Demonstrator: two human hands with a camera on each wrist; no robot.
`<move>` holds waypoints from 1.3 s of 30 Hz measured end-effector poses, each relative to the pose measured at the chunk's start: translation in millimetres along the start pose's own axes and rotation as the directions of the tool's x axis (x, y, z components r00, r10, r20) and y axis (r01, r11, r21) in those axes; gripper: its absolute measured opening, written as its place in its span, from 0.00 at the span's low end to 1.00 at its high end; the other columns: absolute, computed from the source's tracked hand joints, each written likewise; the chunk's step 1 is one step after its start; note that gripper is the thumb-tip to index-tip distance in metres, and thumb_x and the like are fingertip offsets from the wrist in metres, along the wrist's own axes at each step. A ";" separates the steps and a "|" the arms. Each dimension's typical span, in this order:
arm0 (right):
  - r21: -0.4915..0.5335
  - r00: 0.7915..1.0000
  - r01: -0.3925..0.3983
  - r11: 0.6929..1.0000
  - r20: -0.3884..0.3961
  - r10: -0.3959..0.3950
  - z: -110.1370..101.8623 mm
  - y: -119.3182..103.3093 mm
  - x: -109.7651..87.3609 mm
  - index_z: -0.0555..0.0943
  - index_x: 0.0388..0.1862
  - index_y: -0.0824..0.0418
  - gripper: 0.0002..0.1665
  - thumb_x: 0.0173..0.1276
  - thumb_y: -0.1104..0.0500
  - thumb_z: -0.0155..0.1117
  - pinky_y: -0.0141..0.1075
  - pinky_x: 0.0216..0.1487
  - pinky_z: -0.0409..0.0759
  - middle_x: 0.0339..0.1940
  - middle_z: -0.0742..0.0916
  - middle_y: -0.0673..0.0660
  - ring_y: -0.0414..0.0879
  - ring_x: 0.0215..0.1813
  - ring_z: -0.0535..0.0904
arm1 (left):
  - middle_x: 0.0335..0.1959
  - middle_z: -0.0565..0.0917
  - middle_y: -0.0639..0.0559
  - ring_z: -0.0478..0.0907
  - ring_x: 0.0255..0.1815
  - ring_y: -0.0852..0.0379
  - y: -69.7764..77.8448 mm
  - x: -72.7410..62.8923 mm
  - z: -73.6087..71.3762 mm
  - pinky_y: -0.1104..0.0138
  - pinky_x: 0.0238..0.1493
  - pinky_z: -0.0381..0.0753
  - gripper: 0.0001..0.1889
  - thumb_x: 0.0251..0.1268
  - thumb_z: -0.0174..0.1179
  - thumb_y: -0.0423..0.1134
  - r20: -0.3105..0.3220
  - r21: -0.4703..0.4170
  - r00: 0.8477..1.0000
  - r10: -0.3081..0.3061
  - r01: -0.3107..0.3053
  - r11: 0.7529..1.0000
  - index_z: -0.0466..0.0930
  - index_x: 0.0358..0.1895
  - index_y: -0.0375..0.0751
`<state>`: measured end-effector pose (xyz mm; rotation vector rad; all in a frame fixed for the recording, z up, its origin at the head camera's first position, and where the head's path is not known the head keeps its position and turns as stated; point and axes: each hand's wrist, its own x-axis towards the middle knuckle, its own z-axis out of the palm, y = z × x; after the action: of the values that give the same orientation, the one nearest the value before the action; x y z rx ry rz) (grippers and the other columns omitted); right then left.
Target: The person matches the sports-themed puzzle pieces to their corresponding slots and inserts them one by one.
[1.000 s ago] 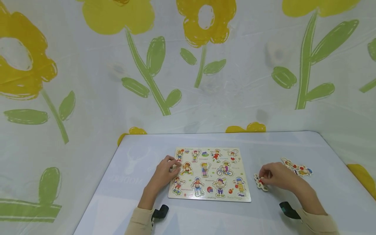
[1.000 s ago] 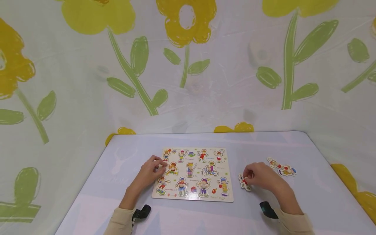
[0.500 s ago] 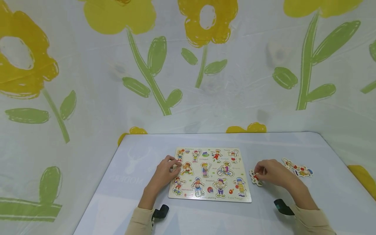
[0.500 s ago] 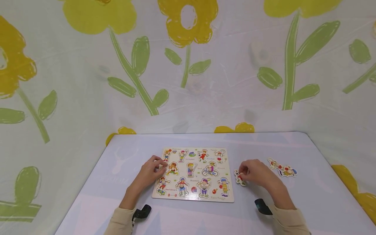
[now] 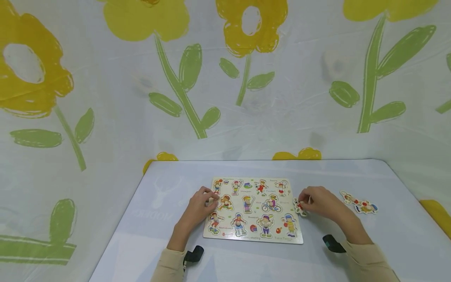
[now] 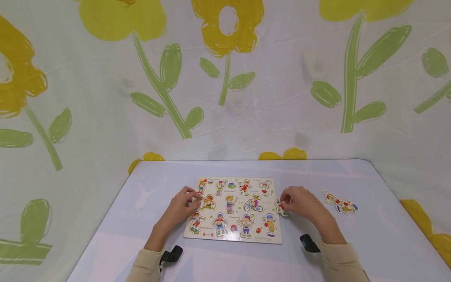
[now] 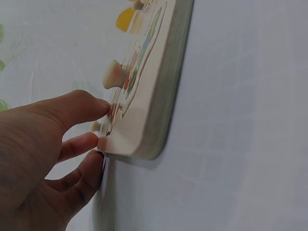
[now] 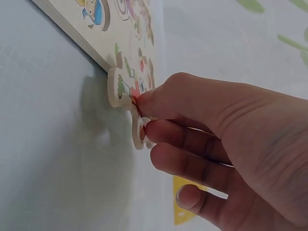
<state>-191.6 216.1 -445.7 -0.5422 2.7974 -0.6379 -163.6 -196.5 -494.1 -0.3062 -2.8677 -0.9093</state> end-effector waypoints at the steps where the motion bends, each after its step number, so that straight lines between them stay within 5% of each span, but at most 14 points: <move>1: -0.002 1.000 0.000 1.000 -0.002 0.000 0.7 -0.2 1.8 0.85 0.37 0.55 0.05 0.61 0.60 0.69 0.29 0.33 0.75 0.28 0.82 0.46 0.40 0.32 0.73 | 0.46 0.77 0.53 0.71 0.37 0.60 0.0 0.0 0.2 0.70 0.38 0.71 0.07 0.62 0.66 0.42 0.000 0.001 1.000 0.001 -0.001 1.000 0.87 0.42 0.50; 22: -0.061 0.987 0.144 0.988 -0.061 -0.148 6.7 -23.9 37.3 0.85 0.35 0.56 0.02 0.62 0.60 0.69 0.31 0.35 0.75 0.28 0.82 0.45 0.38 0.31 0.73 | 0.45 0.77 0.52 0.71 0.37 0.61 -0.3 0.0 2.8 0.71 0.36 0.72 0.07 0.62 0.66 0.42 -0.005 0.008 1.000 0.001 -0.001 1.000 0.87 0.42 0.50; 31: -0.077 0.991 0.117 0.990 -0.049 -0.121 13.8 -40.5 51.9 0.85 0.36 0.55 0.03 0.64 0.59 0.68 0.34 0.39 0.77 0.30 0.83 0.46 0.39 0.34 0.74 | 0.45 0.77 0.52 0.70 0.37 0.60 -0.6 -0.5 2.2 0.72 0.35 0.71 0.07 0.62 0.66 0.42 -0.007 0.003 1.000 0.002 -0.002 1.000 0.86 0.42 0.50; 39: -0.098 0.977 0.176 0.979 -0.103 -0.186 26.7 -49.9 64.1 0.86 0.35 0.57 0.04 0.65 0.58 0.68 0.34 0.37 0.78 0.31 0.83 0.46 0.38 0.33 0.76 | 0.45 0.77 0.53 0.72 0.36 0.60 0.8 0.5 1.0 0.70 0.37 0.72 0.07 0.61 0.66 0.41 -0.014 0.011 1.000 0.011 -0.011 1.000 0.87 0.41 0.49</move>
<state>-226.9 138.8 -454.9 -0.8109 2.9152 -0.5989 -164.0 -195.2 -494.4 -0.3125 -2.8543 -0.8902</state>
